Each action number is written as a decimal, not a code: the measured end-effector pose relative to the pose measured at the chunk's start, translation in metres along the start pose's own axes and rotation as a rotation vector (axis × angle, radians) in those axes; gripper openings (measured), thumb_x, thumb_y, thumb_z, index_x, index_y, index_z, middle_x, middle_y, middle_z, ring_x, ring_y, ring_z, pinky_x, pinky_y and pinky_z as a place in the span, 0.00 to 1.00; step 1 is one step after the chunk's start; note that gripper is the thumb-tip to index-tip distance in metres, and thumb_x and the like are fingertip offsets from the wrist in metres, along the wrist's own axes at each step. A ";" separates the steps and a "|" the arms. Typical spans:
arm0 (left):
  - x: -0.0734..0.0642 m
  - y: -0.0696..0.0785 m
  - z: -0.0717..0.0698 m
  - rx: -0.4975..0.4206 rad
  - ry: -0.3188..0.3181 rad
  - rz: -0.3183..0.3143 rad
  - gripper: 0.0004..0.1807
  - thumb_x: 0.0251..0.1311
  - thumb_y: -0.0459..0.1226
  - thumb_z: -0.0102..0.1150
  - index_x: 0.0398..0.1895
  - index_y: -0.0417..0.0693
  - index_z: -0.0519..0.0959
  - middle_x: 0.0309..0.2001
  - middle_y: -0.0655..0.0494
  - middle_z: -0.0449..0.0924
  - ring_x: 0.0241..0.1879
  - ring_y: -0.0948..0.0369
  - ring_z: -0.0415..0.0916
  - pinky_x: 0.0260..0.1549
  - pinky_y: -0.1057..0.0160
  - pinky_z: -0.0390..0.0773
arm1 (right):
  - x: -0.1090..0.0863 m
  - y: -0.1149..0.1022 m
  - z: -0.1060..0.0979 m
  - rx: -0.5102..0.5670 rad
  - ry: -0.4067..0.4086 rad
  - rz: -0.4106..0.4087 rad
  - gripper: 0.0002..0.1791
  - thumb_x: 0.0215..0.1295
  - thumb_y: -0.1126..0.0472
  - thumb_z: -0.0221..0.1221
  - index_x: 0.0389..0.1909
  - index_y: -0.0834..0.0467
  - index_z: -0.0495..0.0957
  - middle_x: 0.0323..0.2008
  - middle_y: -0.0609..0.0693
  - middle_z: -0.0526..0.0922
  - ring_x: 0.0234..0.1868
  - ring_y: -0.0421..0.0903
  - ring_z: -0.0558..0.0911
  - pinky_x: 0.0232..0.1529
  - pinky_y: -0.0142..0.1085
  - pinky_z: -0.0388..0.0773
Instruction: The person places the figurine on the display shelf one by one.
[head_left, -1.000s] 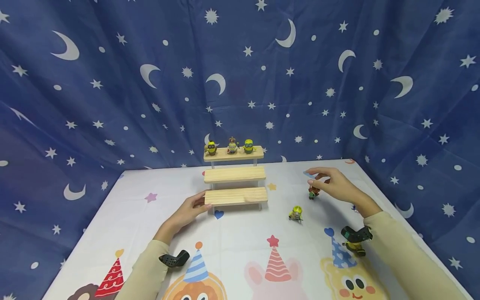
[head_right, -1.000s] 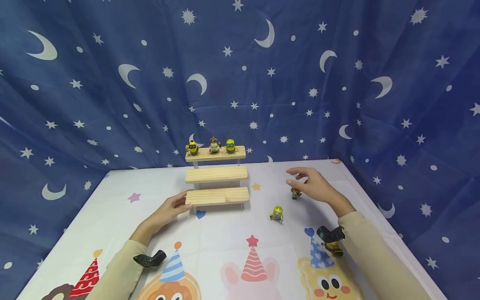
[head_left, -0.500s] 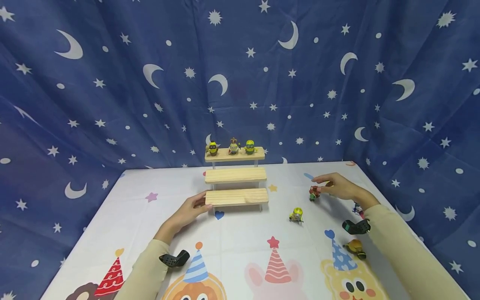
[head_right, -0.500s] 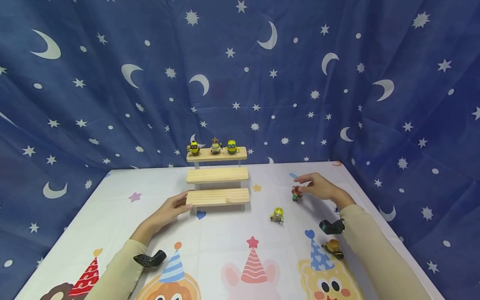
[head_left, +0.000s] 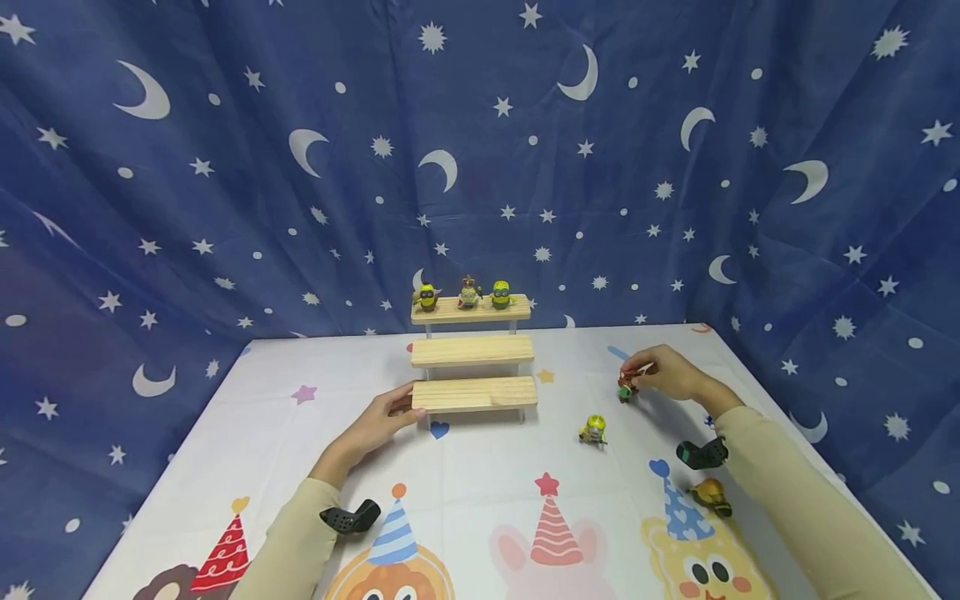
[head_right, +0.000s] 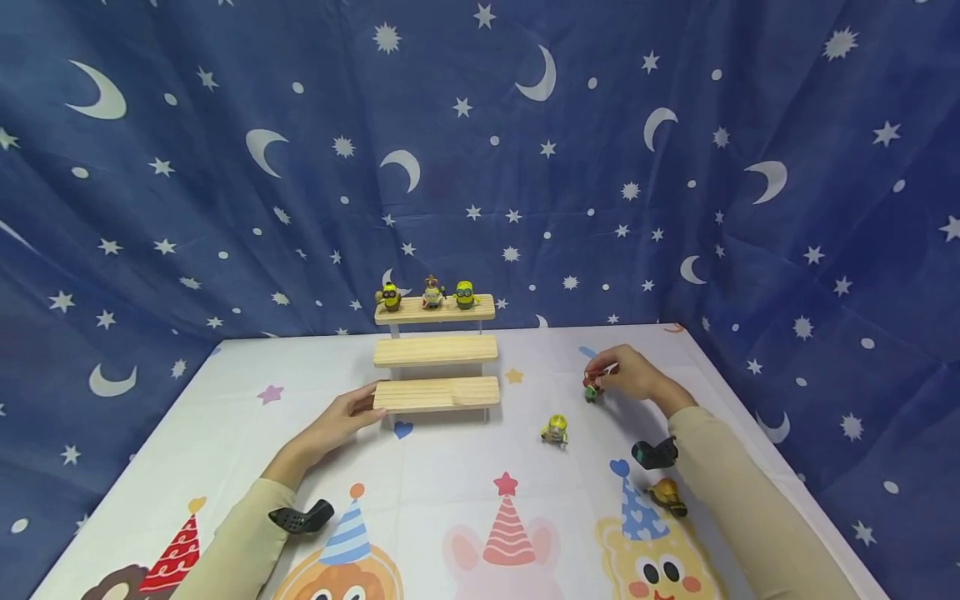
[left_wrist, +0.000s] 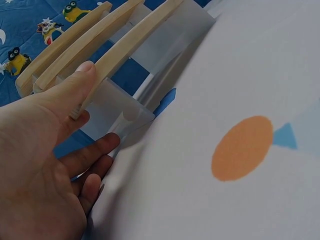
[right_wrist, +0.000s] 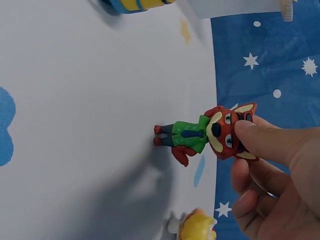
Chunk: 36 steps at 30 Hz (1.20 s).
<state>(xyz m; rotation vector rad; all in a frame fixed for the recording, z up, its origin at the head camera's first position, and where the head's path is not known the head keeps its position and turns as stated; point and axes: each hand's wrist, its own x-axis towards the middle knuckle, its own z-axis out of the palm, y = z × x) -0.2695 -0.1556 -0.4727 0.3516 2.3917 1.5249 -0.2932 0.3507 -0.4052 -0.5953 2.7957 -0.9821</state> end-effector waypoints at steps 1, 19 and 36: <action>0.000 0.000 0.000 0.000 0.000 -0.003 0.43 0.69 0.50 0.62 0.81 0.47 0.54 0.73 0.39 0.67 0.73 0.42 0.65 0.73 0.40 0.64 | 0.000 0.000 0.001 -0.009 0.005 -0.001 0.13 0.65 0.74 0.61 0.50 0.74 0.81 0.45 0.67 0.86 0.43 0.52 0.86 0.38 0.31 0.82; 0.000 0.002 0.001 -0.017 -0.010 -0.008 0.43 0.69 0.49 0.61 0.81 0.47 0.54 0.73 0.38 0.66 0.73 0.41 0.64 0.73 0.39 0.63 | 0.006 -0.017 -0.002 -0.005 0.073 -0.026 0.17 0.67 0.73 0.60 0.56 0.73 0.79 0.48 0.68 0.85 0.42 0.57 0.86 0.37 0.28 0.81; 0.002 -0.003 0.000 0.008 -0.010 0.011 0.43 0.69 0.52 0.60 0.80 0.47 0.55 0.73 0.38 0.67 0.72 0.42 0.66 0.71 0.40 0.66 | 0.025 -0.081 0.003 0.104 0.093 -0.078 0.19 0.72 0.66 0.59 0.61 0.66 0.79 0.53 0.65 0.84 0.38 0.45 0.82 0.38 0.29 0.79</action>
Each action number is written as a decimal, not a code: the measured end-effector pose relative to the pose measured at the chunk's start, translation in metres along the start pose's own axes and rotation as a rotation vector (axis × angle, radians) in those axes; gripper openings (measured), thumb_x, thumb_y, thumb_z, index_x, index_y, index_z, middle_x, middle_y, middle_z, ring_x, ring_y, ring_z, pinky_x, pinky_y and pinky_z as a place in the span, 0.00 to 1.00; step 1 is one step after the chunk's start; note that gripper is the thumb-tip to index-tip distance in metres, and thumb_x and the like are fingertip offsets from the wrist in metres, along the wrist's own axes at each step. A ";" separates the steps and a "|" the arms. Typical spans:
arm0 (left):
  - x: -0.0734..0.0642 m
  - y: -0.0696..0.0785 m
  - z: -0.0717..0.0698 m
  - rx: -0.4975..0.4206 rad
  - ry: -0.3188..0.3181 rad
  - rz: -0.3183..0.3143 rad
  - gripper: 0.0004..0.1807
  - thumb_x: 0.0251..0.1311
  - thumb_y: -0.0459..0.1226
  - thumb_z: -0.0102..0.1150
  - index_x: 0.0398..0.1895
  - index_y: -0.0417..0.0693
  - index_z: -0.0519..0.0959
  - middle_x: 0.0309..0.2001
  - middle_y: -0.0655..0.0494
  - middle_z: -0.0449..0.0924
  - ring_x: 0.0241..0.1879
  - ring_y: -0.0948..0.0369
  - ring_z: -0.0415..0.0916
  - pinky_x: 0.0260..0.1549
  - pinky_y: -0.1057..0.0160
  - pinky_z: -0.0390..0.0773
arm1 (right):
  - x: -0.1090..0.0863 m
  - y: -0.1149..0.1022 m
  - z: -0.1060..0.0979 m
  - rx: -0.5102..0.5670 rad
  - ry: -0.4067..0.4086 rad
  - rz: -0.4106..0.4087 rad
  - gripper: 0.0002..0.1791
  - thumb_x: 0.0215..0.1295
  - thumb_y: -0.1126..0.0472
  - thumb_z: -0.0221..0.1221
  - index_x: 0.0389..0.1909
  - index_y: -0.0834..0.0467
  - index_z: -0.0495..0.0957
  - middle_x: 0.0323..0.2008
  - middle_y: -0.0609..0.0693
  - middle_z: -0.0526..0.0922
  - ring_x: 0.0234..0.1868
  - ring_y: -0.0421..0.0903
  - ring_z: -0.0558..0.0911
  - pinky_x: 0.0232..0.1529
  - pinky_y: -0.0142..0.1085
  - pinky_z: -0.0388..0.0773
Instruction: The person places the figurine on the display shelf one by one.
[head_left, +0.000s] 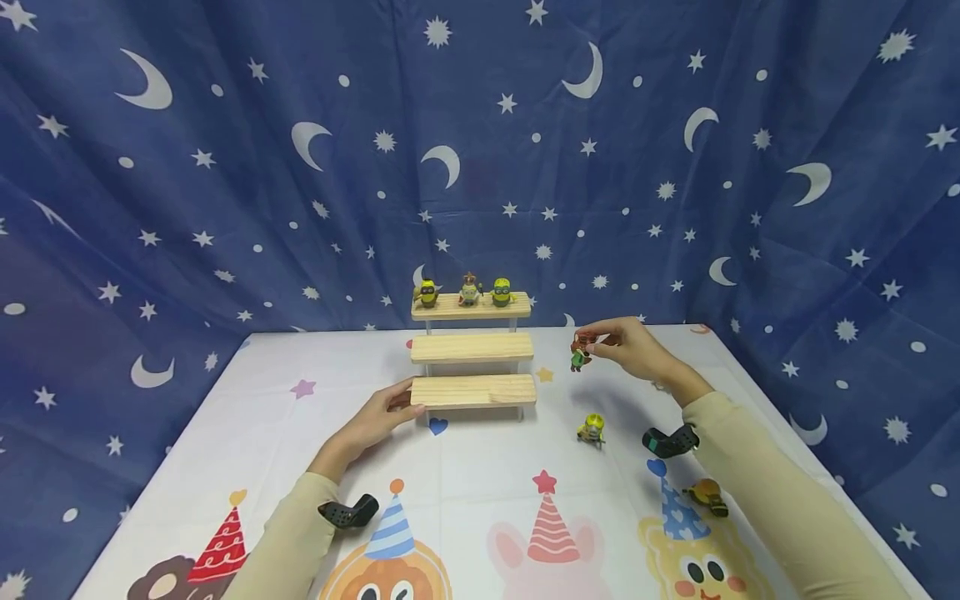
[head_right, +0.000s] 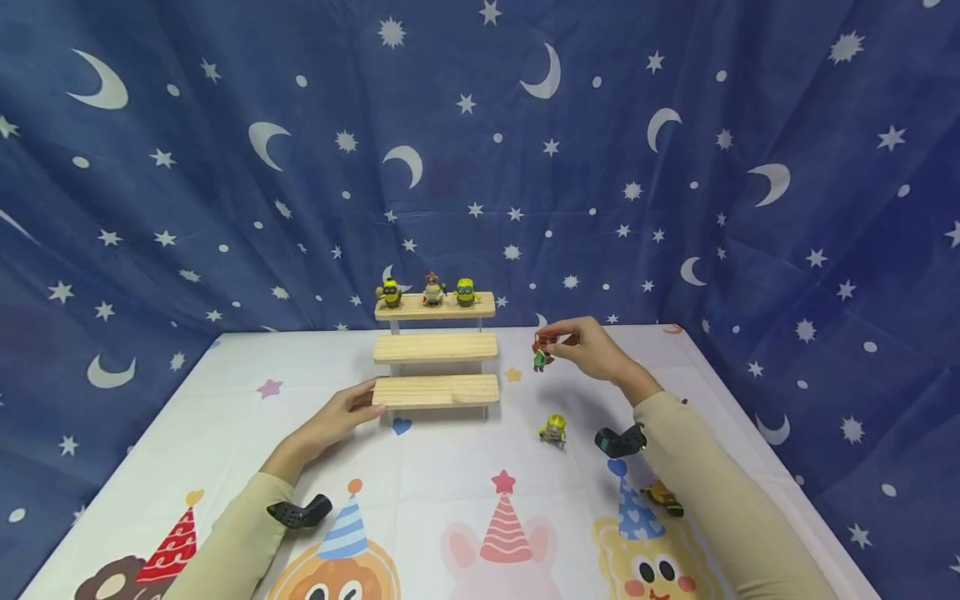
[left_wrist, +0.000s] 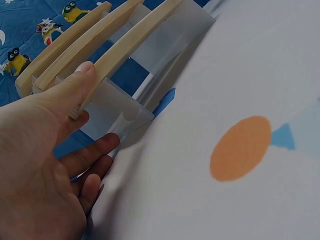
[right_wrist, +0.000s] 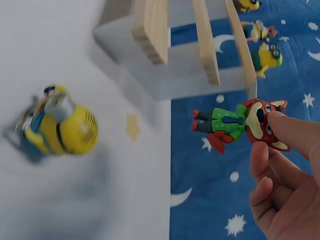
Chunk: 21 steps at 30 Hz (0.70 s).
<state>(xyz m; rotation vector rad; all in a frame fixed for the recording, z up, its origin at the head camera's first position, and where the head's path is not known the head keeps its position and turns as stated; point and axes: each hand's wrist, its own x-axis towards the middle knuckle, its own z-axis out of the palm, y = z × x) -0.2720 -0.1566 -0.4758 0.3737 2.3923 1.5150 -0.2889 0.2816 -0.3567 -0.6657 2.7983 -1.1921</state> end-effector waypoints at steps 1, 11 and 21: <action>0.000 0.000 0.000 0.002 0.000 0.000 0.44 0.69 0.52 0.60 0.81 0.47 0.54 0.73 0.38 0.67 0.72 0.42 0.66 0.71 0.40 0.66 | 0.001 -0.002 0.001 0.004 0.005 -0.002 0.19 0.72 0.66 0.59 0.61 0.66 0.79 0.53 0.65 0.84 0.38 0.45 0.82 0.38 0.30 0.79; 0.000 0.000 0.000 -0.013 0.001 0.013 0.43 0.70 0.48 0.61 0.80 0.44 0.54 0.72 0.38 0.68 0.72 0.42 0.67 0.72 0.41 0.65 | 0.020 -0.016 0.023 0.096 0.002 0.015 0.21 0.73 0.63 0.59 0.64 0.63 0.77 0.60 0.64 0.81 0.52 0.60 0.83 0.54 0.52 0.81; 0.000 -0.001 -0.001 -0.007 -0.003 0.006 0.43 0.69 0.51 0.60 0.80 0.46 0.55 0.73 0.39 0.67 0.73 0.42 0.65 0.72 0.40 0.64 | 0.035 -0.039 0.038 0.108 -0.015 -0.034 0.19 0.74 0.64 0.58 0.63 0.63 0.78 0.58 0.63 0.83 0.51 0.57 0.84 0.53 0.53 0.81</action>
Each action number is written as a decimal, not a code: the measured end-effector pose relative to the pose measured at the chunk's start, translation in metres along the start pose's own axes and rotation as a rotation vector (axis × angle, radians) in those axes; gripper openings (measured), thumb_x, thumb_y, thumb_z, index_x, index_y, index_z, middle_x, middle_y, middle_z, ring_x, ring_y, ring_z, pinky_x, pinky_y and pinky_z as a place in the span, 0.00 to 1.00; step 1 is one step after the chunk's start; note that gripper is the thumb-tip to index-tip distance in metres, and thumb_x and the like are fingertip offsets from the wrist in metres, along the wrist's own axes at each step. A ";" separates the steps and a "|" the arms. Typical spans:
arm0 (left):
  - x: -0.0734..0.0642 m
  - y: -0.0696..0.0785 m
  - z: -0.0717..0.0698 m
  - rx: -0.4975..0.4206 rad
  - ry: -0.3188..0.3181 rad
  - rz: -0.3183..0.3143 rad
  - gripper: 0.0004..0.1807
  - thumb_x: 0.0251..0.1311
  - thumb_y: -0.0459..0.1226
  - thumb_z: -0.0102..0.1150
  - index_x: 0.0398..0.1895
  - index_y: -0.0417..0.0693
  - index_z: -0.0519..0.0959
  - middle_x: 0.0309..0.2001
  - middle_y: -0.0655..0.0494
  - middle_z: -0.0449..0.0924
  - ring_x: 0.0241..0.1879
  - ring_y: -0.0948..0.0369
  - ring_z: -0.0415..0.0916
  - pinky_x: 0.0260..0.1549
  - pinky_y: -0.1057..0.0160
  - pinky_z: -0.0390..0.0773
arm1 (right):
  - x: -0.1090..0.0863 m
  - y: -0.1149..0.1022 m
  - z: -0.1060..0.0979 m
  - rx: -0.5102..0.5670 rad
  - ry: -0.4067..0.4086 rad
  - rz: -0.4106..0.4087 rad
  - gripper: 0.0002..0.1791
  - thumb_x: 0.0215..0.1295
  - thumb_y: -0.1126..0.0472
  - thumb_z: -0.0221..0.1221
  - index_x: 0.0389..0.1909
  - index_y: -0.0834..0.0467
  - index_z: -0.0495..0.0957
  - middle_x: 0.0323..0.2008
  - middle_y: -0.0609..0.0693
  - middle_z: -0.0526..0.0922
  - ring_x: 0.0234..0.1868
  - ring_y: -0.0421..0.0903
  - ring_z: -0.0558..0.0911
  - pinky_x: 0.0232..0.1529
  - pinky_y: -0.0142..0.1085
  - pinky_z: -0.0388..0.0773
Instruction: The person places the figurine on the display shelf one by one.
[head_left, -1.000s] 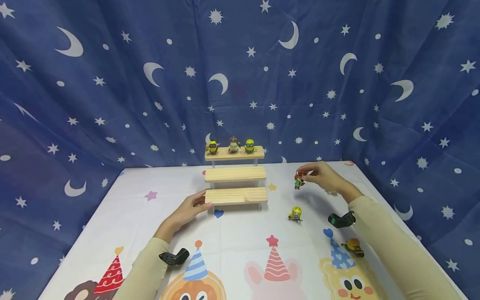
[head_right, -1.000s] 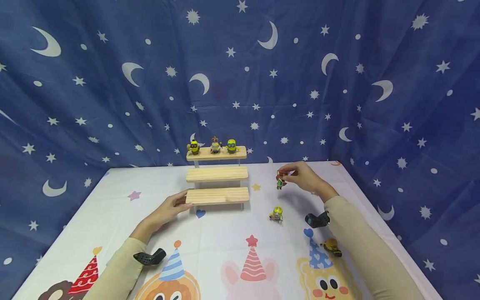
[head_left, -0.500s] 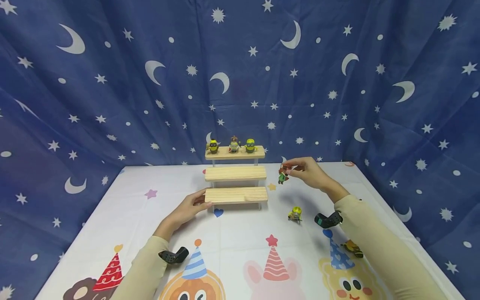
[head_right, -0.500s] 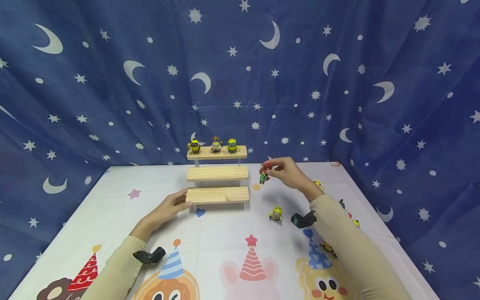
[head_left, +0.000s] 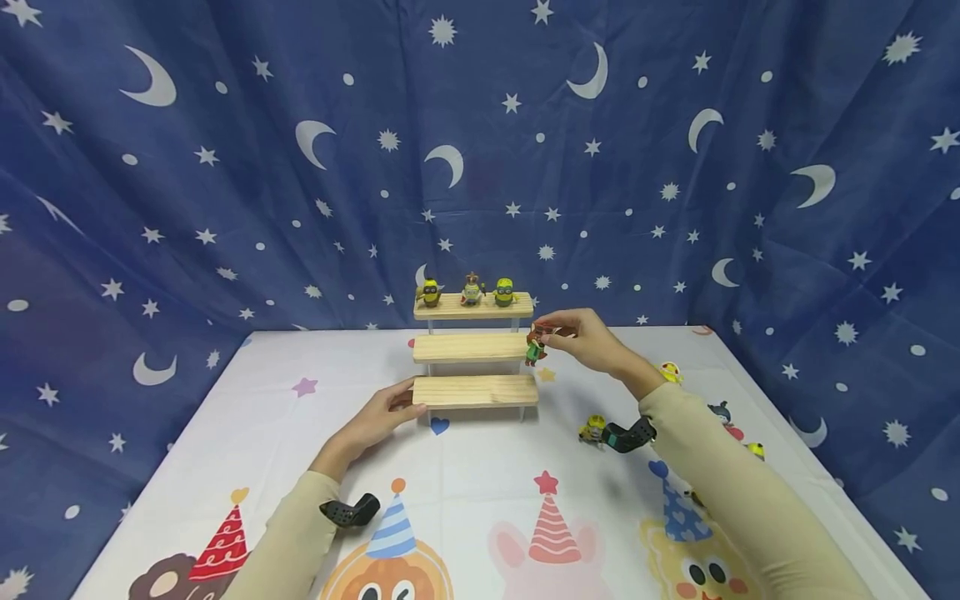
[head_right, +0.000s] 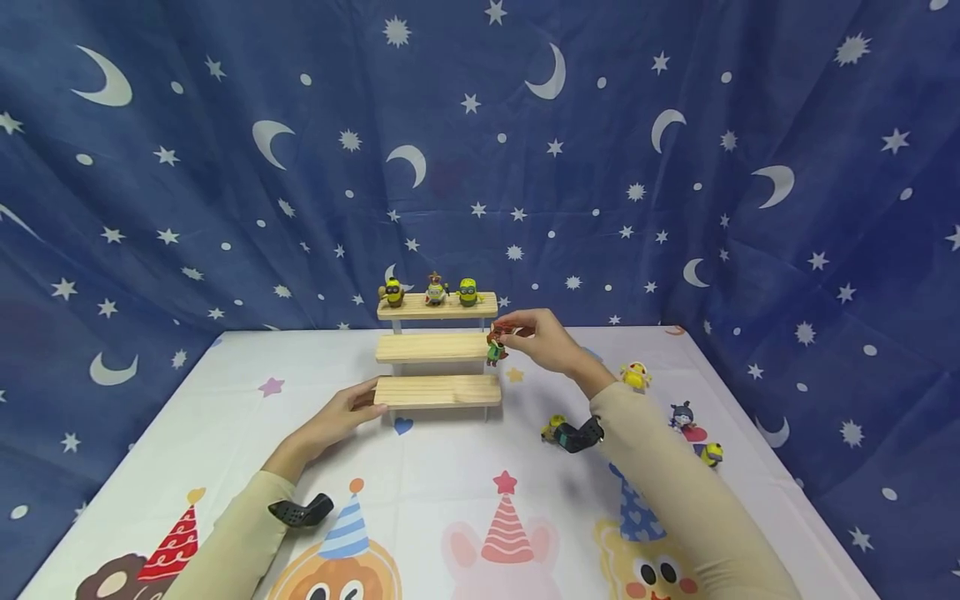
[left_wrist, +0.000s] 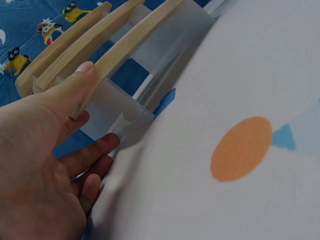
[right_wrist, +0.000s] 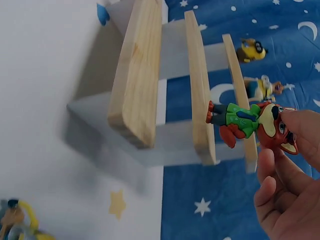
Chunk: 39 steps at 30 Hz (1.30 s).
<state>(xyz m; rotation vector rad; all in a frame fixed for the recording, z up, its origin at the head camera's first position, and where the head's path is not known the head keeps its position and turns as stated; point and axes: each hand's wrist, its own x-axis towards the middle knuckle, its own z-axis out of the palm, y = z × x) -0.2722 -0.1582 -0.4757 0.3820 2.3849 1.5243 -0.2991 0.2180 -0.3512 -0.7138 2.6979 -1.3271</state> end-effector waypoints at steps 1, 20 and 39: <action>0.000 0.001 0.000 -0.001 0.000 -0.001 0.43 0.69 0.51 0.61 0.80 0.46 0.54 0.73 0.39 0.67 0.73 0.42 0.64 0.73 0.40 0.64 | 0.001 -0.002 0.001 0.001 -0.003 -0.005 0.19 0.73 0.63 0.58 0.63 0.63 0.78 0.58 0.62 0.83 0.51 0.56 0.84 0.53 0.52 0.81; 0.000 0.000 0.001 0.013 0.008 0.005 0.43 0.70 0.50 0.60 0.81 0.46 0.54 0.73 0.38 0.67 0.73 0.41 0.65 0.72 0.40 0.64 | 0.034 -0.042 0.036 0.123 -0.014 -0.056 0.20 0.74 0.62 0.58 0.64 0.60 0.78 0.59 0.59 0.82 0.53 0.56 0.85 0.57 0.50 0.82; -0.002 0.003 -0.001 0.008 -0.014 0.001 0.43 0.70 0.50 0.60 0.81 0.47 0.53 0.73 0.38 0.67 0.73 0.42 0.66 0.73 0.40 0.64 | 0.068 -0.062 0.069 0.200 -0.020 -0.067 0.19 0.74 0.64 0.57 0.63 0.62 0.78 0.63 0.60 0.80 0.54 0.56 0.86 0.59 0.43 0.82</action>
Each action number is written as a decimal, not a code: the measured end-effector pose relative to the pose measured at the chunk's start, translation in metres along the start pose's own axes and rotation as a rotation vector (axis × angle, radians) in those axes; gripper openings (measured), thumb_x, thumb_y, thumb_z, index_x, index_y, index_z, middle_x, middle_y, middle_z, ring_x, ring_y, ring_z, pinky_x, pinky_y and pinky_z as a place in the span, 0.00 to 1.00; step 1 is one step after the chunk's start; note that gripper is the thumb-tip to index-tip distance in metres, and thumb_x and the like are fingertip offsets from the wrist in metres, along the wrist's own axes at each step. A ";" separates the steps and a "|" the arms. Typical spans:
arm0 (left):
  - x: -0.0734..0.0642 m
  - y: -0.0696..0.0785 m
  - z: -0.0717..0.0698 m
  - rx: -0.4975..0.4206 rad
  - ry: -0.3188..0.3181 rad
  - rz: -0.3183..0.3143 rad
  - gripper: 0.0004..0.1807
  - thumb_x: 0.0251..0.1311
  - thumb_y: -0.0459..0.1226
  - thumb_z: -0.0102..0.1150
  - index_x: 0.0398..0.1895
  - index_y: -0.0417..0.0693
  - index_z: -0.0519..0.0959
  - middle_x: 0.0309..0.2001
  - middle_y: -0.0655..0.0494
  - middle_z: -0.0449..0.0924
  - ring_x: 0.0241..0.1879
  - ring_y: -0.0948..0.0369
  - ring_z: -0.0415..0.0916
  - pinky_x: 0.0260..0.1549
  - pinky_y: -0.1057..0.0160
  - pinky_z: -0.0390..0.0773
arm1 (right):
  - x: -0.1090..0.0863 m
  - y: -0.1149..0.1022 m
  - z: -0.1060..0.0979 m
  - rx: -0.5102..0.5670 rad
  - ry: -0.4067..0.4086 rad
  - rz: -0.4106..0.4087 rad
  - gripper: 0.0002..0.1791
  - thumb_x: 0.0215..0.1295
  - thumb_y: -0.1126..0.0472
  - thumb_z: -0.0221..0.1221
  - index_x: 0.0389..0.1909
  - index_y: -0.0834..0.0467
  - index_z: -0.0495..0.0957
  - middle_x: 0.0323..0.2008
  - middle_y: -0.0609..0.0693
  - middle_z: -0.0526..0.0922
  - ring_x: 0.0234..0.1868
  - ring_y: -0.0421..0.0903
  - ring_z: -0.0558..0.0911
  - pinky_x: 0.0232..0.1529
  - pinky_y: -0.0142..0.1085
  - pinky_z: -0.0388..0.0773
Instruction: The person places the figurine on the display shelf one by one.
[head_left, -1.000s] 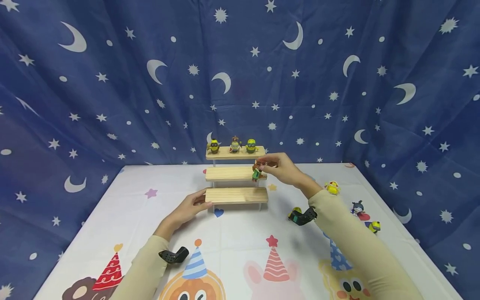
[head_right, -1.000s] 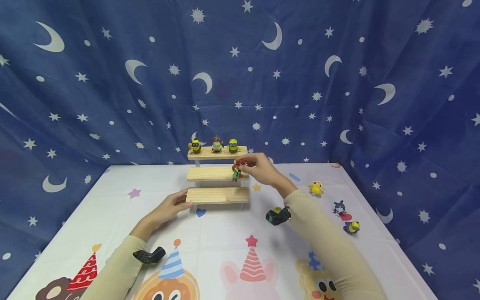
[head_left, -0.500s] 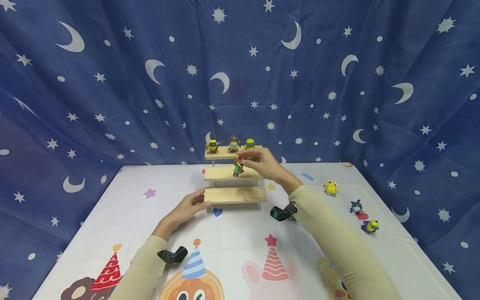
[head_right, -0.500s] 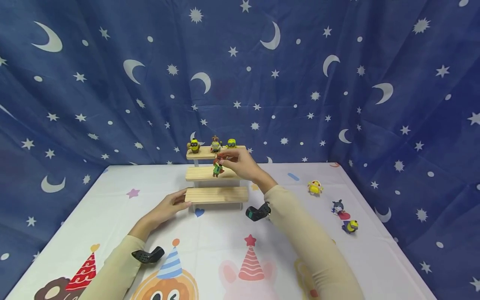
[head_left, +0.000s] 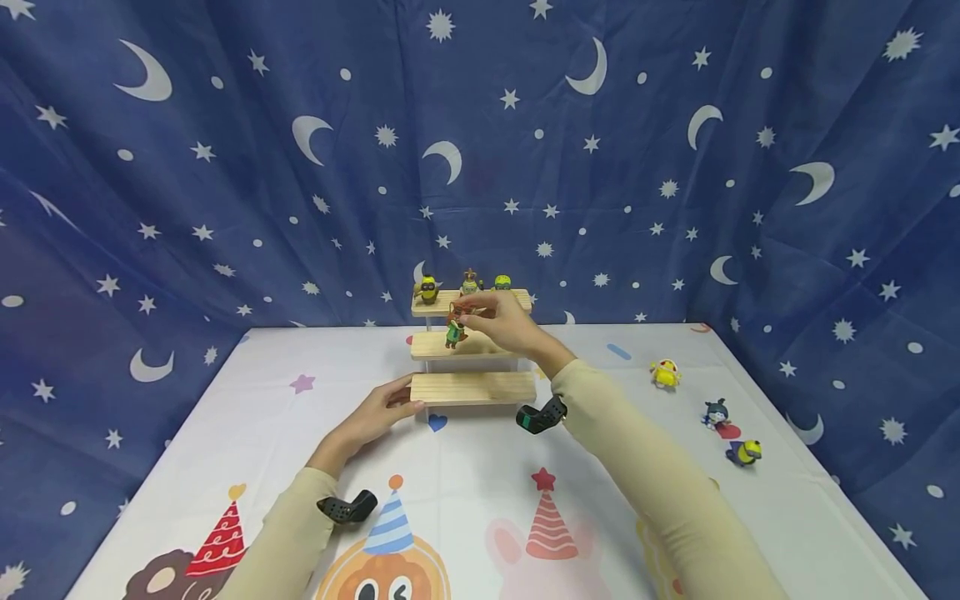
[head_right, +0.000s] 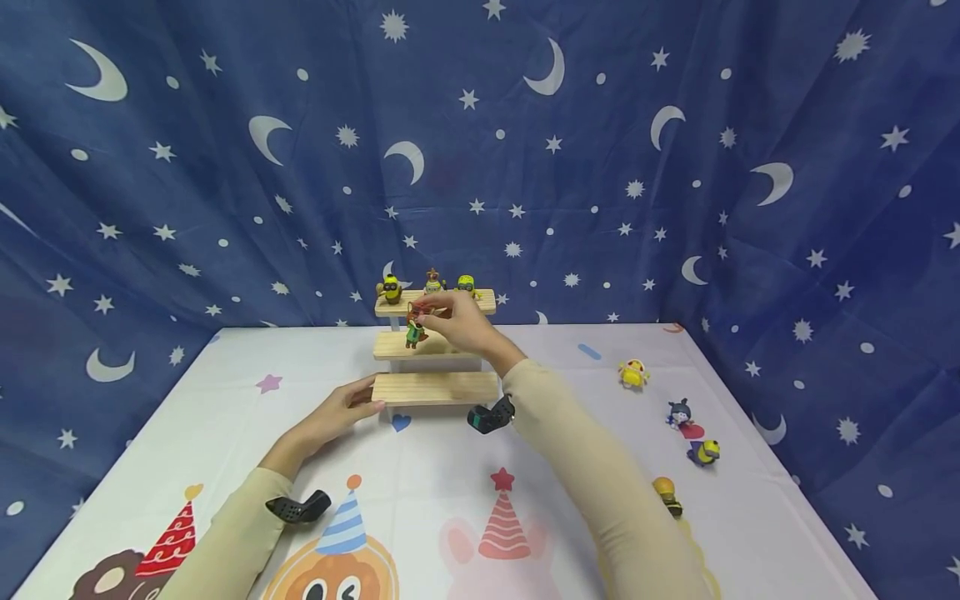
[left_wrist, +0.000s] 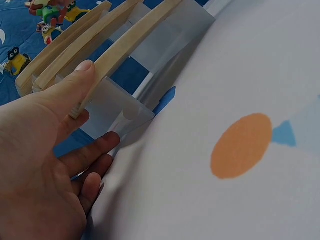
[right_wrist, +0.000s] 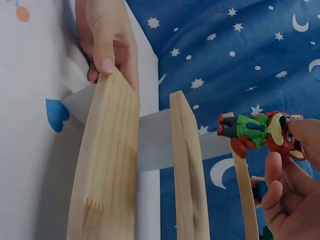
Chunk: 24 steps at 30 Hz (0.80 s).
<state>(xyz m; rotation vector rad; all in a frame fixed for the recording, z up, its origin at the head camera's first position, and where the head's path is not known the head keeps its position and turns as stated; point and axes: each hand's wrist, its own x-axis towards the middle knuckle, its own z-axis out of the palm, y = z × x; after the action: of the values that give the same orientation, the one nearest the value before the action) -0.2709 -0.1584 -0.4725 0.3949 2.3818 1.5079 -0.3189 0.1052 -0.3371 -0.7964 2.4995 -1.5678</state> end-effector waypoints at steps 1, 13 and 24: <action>0.000 0.000 0.000 -0.001 0.000 -0.001 0.43 0.70 0.50 0.60 0.81 0.47 0.53 0.73 0.38 0.67 0.72 0.42 0.66 0.73 0.40 0.64 | 0.001 0.000 0.002 0.003 0.002 -0.004 0.19 0.74 0.65 0.57 0.63 0.63 0.78 0.63 0.60 0.80 0.53 0.56 0.86 0.58 0.43 0.83; 0.001 -0.001 0.000 -0.006 -0.002 0.002 0.43 0.70 0.50 0.60 0.81 0.47 0.53 0.73 0.38 0.67 0.73 0.42 0.65 0.72 0.40 0.64 | 0.014 0.004 0.026 0.007 0.057 -0.040 0.17 0.71 0.67 0.59 0.59 0.65 0.80 0.59 0.61 0.82 0.47 0.55 0.87 0.51 0.38 0.84; 0.002 -0.002 0.000 -0.022 -0.005 0.001 0.44 0.70 0.50 0.60 0.81 0.45 0.51 0.74 0.37 0.65 0.73 0.41 0.64 0.73 0.40 0.63 | 0.025 -0.004 0.044 0.021 0.032 -0.033 0.17 0.71 0.68 0.59 0.58 0.66 0.80 0.58 0.62 0.83 0.46 0.57 0.88 0.49 0.40 0.86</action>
<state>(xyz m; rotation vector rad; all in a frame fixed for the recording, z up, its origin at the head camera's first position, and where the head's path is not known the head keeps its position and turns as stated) -0.2726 -0.1592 -0.4747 0.3943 2.3600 1.5299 -0.3242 0.0560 -0.3499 -0.8200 2.5005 -1.6268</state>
